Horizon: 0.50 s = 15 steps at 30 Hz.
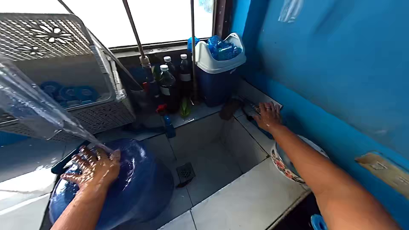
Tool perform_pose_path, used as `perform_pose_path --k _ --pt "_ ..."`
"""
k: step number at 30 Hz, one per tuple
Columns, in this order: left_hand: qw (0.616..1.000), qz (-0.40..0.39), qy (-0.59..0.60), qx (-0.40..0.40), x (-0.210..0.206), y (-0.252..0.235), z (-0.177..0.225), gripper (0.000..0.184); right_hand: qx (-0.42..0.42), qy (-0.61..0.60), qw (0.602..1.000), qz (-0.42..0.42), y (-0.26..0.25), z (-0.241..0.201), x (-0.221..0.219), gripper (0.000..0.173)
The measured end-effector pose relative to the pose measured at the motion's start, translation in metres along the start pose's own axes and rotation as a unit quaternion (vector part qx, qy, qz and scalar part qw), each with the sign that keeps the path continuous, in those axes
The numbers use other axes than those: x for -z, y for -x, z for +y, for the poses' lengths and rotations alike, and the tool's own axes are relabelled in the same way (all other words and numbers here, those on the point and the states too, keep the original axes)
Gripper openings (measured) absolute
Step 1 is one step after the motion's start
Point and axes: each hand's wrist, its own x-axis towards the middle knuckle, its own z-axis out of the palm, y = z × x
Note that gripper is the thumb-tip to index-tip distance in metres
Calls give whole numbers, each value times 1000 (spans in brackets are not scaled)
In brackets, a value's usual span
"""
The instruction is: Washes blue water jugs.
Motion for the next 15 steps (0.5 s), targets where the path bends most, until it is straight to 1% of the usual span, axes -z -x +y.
perform_pose_path --k 2,4,6,8,10,11,12,13,14,15 --pt "998 -35 -41 18 14 1 15 66 54 -15 998 23 -14 4 -23 72" --pt "995 -81 -47 29 25 -3 27 63 99 -45 993 42 -34 -9 -36 73" --pt "993 -95 -50 40 30 -12 28 62 93 -69 992 40 -53 -29 -33 71" --pt "995 -82 -28 41 34 -20 23 63 56 -70 995 39 -63 -47 -25 71" --pt "995 -83 27 48 39 -28 15 71 54 -75 995 29 -51 -67 -25 74" --pt "992 -90 67 50 38 -33 9 76 79 -107 991 21 -36 -86 -30 72" --pt "986 -96 123 49 32 -36 2 77 105 -164 981 -5 -12 -110 -42 67" --pt "971 -110 209 42 23 -34 -3 72 110 -248 960 -70 19 -138 -58 60" --pt "938 -133 319 31 14 -29 -6 63 85 -366 911 -168 53 -167 -77 55" --pt "888 -163 430 22 3 -21 -5 53 25 -496 831 -249 86 -194 -100 54"
